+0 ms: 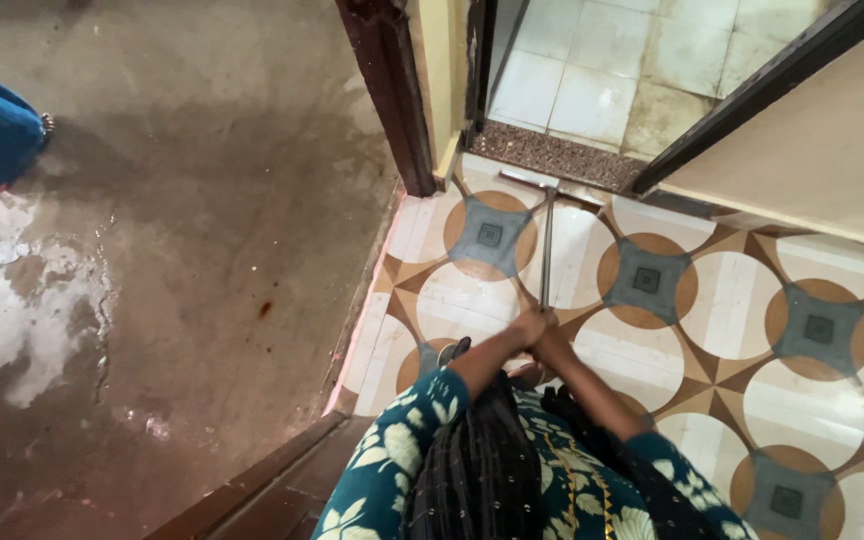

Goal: The person uses a squeegee to push water across a tiled floor and into a bathroom drain, working around a doorway and into the bathroom area.

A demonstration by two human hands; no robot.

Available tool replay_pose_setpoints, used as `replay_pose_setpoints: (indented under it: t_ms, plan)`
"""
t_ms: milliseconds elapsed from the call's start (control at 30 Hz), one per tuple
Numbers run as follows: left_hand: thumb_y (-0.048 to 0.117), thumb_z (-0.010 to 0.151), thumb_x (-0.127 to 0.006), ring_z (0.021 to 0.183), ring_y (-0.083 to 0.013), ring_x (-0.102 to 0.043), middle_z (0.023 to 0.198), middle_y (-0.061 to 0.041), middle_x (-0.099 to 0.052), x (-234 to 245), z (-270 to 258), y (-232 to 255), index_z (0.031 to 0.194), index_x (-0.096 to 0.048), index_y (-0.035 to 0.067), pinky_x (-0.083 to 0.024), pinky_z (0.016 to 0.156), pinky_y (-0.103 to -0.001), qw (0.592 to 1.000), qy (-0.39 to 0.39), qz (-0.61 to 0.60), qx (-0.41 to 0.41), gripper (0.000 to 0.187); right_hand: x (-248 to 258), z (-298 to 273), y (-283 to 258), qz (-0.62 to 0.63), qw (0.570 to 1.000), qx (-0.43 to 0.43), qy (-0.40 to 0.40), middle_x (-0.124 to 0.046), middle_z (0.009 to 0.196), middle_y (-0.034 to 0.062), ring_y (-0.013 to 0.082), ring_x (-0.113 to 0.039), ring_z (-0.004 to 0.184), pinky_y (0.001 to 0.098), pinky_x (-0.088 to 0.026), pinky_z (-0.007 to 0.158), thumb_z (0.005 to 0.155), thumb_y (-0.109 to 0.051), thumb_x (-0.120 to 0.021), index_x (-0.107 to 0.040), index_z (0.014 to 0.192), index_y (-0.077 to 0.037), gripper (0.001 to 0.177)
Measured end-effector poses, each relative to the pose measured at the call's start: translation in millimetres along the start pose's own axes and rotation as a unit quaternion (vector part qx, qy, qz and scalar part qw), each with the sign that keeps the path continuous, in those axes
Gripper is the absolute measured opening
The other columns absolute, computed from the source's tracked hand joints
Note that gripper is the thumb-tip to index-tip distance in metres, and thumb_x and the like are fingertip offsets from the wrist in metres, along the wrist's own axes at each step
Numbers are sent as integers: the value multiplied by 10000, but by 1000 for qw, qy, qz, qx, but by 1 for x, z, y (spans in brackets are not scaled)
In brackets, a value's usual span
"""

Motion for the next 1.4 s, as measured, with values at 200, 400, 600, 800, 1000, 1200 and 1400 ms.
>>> replay_pose_setpoints:
  t_ms: [200,400,600,800,1000,1200,1400]
  plan:
    - [273,936,-518,978,-389,-652,1210,-247,-621,10,1,-8,1360,-515,58,-574,748,-461,1000,-8,26,-12,475,2,2,2,0,1000,20,-18,-726,726,162,265,-664,587,364,-509,547,918,-311,-699,-754,911,-48,268]
    - [221,924,-514,1072,-377,-624,1252,-232,-612,14,-16,-19,1353,-539,59,-553,842,-447,992,19,107,-61,459,-10,1,-12,-9,995,95,9,-721,720,153,263,-670,595,373,-517,565,913,-307,-706,-768,925,-51,264]
    - [169,911,-510,1165,-364,-596,1294,-218,-603,45,21,11,1345,-563,59,-533,936,-433,999,12,42,-30,451,14,54,-24,2,999,17,-32,-717,715,143,260,-675,603,382,-524,583,908,-304,-714,-781,938,-54,261]
    - [117,898,-506,1259,-352,-568,1337,-203,-595,-1,-16,-15,1337,-586,60,-512,1030,-419,926,1,336,-174,450,-24,-42,8,-7,996,84,-10,-712,709,134,258,-681,612,392,-531,601,903,-301,-721,-795,951,-56,260]
    - [183,932,-483,1262,-374,-544,1364,-218,-552,-14,-21,-26,1363,-554,59,-506,1023,-433,960,0,252,-126,454,-35,-47,17,-10,1000,15,-25,-707,704,125,255,-687,620,401,-538,619,898,-297,-728,-808,964,-59,260]
    - [203,937,-487,1183,-370,-557,1316,-222,-565,-6,-6,-12,1364,-542,59,-514,962,-431,996,-72,42,14,454,-10,-41,14,16,996,-63,-55,-715,717,143,293,-714,651,431,-556,638,907,-303,-714,-789,997,-47,281]
    - [223,941,-492,1103,-366,-570,1269,-226,-577,-66,-59,-65,1365,-530,60,-522,901,-429,985,-79,142,-50,456,-37,-132,15,102,982,133,91,-676,1186,214,297,-657,1074,419,-549,877,804,-242,-745,-653,1220,-42,471]
Point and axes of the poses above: each hand's wrist, its own z-axis towards the middle knuckle, its own x-axis out of the back of the hand, y = z × x, the point moved 3 cm from there along z, towards the middle knuckle
